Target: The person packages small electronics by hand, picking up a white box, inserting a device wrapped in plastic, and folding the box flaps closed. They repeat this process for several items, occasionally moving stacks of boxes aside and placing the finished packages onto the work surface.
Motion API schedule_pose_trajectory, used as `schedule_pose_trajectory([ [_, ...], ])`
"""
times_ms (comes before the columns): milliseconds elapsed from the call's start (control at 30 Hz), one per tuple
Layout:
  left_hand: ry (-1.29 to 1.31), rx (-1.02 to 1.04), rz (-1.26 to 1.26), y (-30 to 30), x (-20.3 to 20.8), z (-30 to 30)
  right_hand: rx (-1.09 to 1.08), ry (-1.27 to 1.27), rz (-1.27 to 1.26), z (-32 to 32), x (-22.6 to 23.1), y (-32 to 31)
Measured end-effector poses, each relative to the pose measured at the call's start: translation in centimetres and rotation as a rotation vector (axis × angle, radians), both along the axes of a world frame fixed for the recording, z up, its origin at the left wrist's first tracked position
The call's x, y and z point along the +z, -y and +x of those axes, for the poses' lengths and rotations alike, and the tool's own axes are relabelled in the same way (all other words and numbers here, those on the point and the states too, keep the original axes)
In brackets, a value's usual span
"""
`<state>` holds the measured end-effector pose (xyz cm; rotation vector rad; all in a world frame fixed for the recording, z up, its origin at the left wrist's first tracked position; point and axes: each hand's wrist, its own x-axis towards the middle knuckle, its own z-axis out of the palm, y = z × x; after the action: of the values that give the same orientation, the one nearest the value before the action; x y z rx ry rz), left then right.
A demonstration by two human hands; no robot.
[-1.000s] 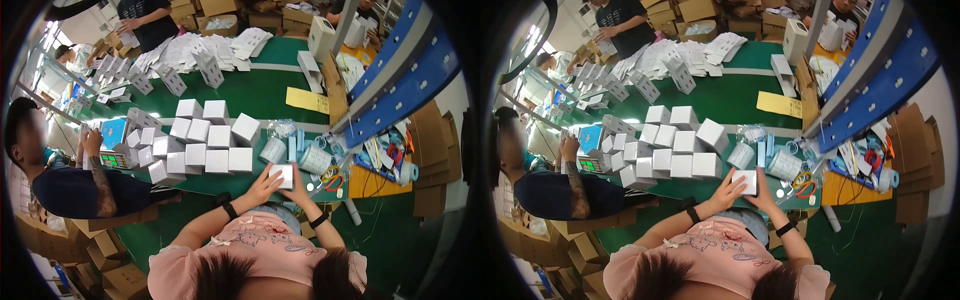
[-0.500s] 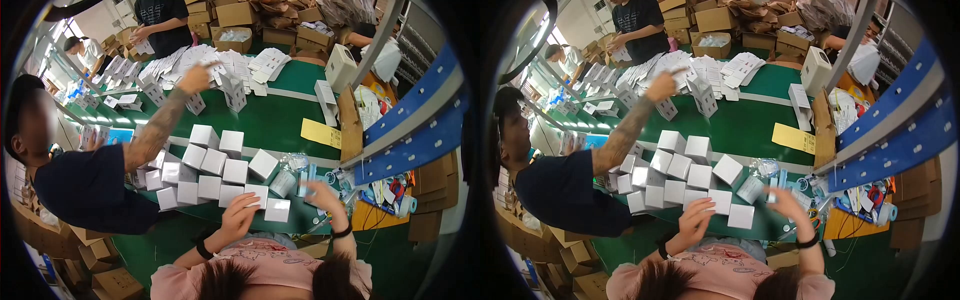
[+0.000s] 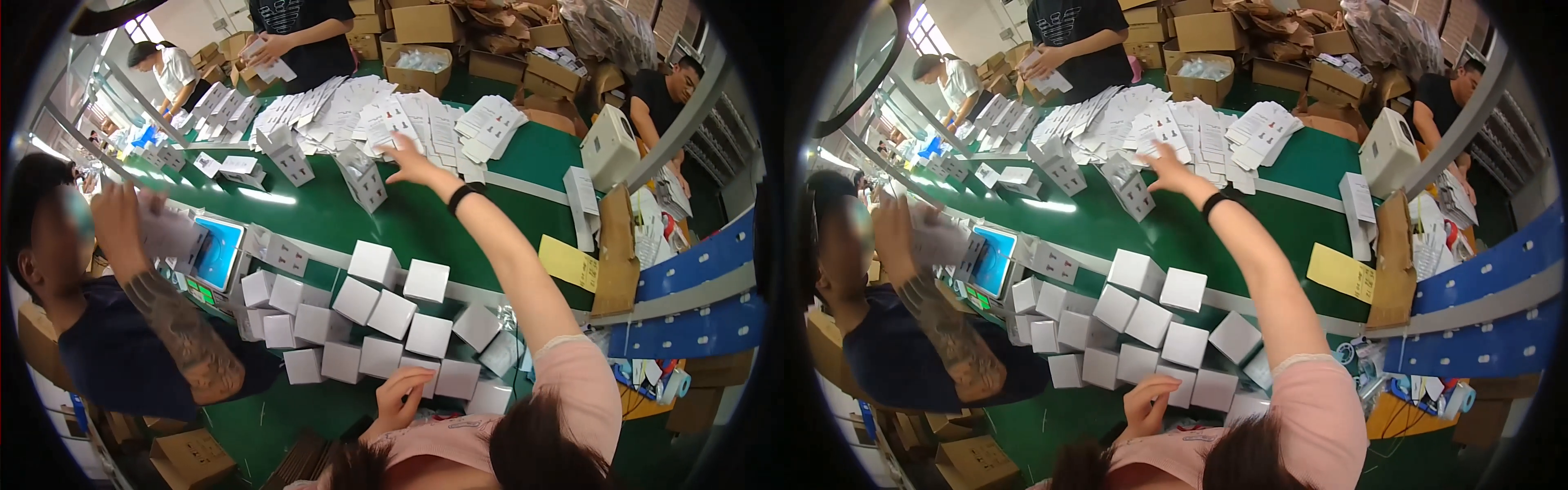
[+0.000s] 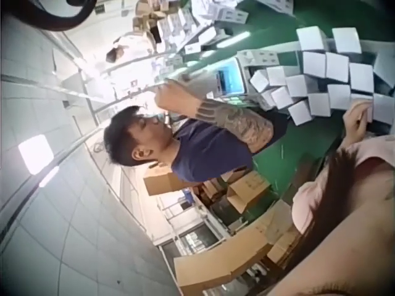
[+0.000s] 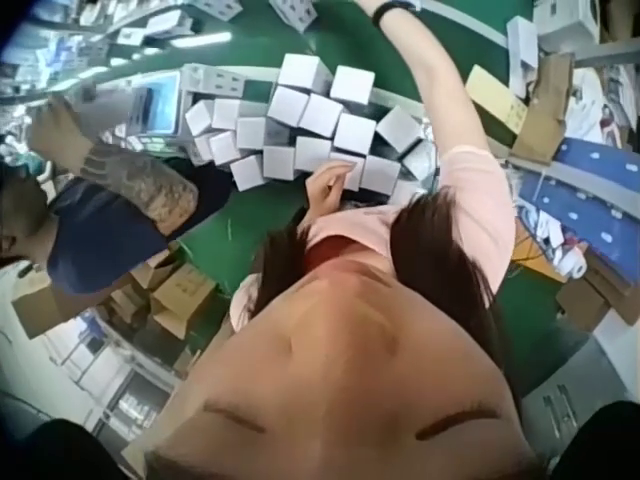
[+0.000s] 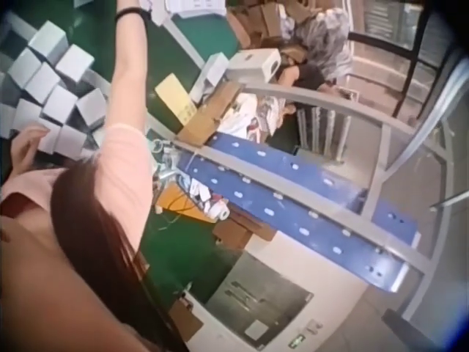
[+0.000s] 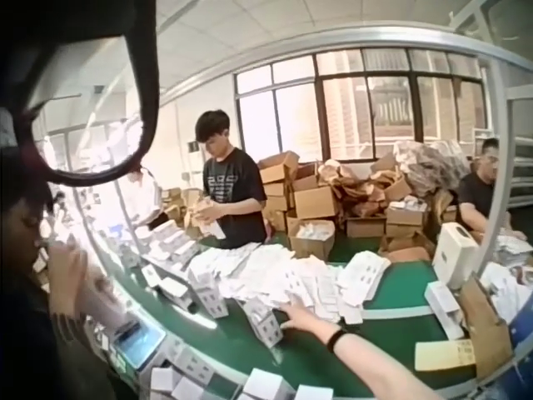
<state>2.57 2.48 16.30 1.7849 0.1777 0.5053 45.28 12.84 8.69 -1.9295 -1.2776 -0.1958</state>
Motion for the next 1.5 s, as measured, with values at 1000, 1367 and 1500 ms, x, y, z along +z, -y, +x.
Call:
schedule_pose_trajectory([
  [1000,0.097,-0.444,0.134,20.7,-3.5,0.9,-0.621,-0.056,-0.702,-36.1,14.7,40.2],
  [1367,0.079,-0.585,-0.017,20.1,-13.5,0.1,-0.865,-0.495,0.297,-44.2,2.3,48.6],
  [1500,0.158,-0.648,0.125,19.3,-14.2,-0.4,-0.822,-0.8,0.569,-45.1,-1.3,47.4],
])
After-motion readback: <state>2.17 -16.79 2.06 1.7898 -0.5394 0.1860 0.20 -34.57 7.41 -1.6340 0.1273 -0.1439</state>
